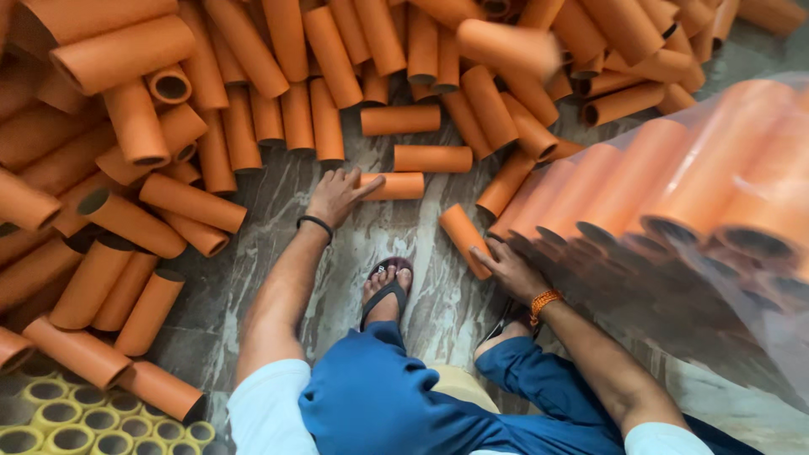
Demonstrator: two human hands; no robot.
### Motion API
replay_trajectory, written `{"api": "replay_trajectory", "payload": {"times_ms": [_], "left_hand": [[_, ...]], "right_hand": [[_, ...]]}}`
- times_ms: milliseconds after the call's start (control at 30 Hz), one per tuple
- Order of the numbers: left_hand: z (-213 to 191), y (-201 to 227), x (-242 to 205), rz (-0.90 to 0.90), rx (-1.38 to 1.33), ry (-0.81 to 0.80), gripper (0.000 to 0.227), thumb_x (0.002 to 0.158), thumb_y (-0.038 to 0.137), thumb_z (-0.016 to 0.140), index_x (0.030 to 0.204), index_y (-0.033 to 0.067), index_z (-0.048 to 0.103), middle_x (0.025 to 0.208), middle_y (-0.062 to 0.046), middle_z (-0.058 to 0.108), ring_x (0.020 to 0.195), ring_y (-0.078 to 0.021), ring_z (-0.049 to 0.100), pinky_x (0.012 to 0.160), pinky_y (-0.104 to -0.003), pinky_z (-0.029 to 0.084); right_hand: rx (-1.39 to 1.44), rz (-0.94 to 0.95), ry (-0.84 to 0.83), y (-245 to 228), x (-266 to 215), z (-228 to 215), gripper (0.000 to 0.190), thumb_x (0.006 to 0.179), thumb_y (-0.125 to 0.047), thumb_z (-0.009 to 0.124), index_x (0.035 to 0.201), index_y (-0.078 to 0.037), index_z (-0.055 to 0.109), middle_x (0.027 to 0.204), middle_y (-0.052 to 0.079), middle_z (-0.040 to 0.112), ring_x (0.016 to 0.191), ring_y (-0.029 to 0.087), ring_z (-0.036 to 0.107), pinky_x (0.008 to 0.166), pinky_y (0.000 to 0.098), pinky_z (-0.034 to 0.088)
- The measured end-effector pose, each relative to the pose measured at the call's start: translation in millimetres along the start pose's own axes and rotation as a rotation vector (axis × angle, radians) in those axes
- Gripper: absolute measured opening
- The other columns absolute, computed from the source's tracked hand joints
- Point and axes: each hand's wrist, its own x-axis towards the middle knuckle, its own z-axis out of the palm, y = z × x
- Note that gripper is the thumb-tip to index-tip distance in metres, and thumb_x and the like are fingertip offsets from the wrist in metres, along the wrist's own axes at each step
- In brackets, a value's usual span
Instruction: The person sits on the floor and repeatedly picks up small orange cylindrical objects from a large pile, placing them into a white plastic bag. The person arranges the cylinders neatly inside the bag as they fill it.
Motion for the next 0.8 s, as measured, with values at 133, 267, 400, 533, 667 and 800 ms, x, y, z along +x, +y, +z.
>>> {"api": "replay_trajectory", "payload": {"times_ms": [133,267,400,533,667,800], "left_hand": [[60.0,3.4,-16.4,-0.342,-0.817,0.141,0.032,0.101,0.014,0.062,0.13,0.0273,0.066,0.123,-0.008,0.072,0.114,-0.0338,0.069,0.095,-0.044,0.055],[100.1,9.4,-66.8,-0.751,-1.692,0.476,0.042,0.089,0.002,0.059,0.13,0.004,0.062,0.115,-0.007,0.071,0.097,-0.0159,0.07,0.076,-0.031,0.058],[102.0,-10.4,-67.7,-0.862,-2.058,0.639,0.027,0.103,0.012,0.058,0.126,0.0034,0.068,0.104,-0.003,0.072,0.085,-0.0113,0.067,0.067,-0.024,0.052],[108.3,-16.7,4.0,-0.981,-2.176,0.702,0.02,0.099,0.008,0.06,0.117,0.0076,0.068,0.091,-0.002,0.07,0.07,-0.0116,0.062,0.055,-0.027,0.047],[127.9,-41.8,77.3,-1.144,-2.151,0.896,0.021,0.099,0.007,0.057,0.115,0.0062,0.07,0.096,0.0,0.072,0.074,-0.0112,0.065,0.059,-0.026,0.049],[141.5,-26.0,21.4,-1.047,-2.343,1.055,0.018,0.1,0.016,0.061,0.114,0.0068,0.066,0.103,-0.007,0.071,0.084,-0.0207,0.068,0.069,-0.034,0.057]], "right_hand": [[0.784,0.394,0.289,-33.1,43.6,-11.1,0.045,0.097,0.0,0.055,0.14,-0.011,0.057,0.11,0.015,0.068,0.088,0.029,0.068,0.076,0.0416,0.058],[1.366,0.337,0.311,-29.7,114.2,-6.9,0.079,0.1,-0.003,0.063,0.162,-0.024,0.018,0.087,0.01,0.066,0.073,0.018,0.066,0.065,0.0349,0.058],[1.622,0.918,0.393,-9.7,193.6,24.6,0.042,0.097,-0.007,0.057,0.136,-0.016,0.042,0.088,0.008,0.065,0.068,0.019,0.063,0.056,0.0337,0.053],[1.483,0.841,0.471,-7.0,221.2,27.9,0.032,0.097,-0.006,0.059,0.129,-0.004,0.055,0.102,0.009,0.065,0.085,0.021,0.064,0.07,0.0365,0.057],[1.592,0.703,0.528,-21.3,237.3,-4.5,0.038,0.095,-0.014,0.065,0.132,-0.007,0.057,0.116,0.008,0.063,0.101,0.023,0.061,0.082,0.0396,0.057],[1.978,0.656,0.511,-41.8,250.3,-47.4,0.045,0.092,-0.021,0.072,0.134,-0.01,0.058,0.13,0.007,0.06,0.117,0.024,0.059,0.093,0.0427,0.056]]}}
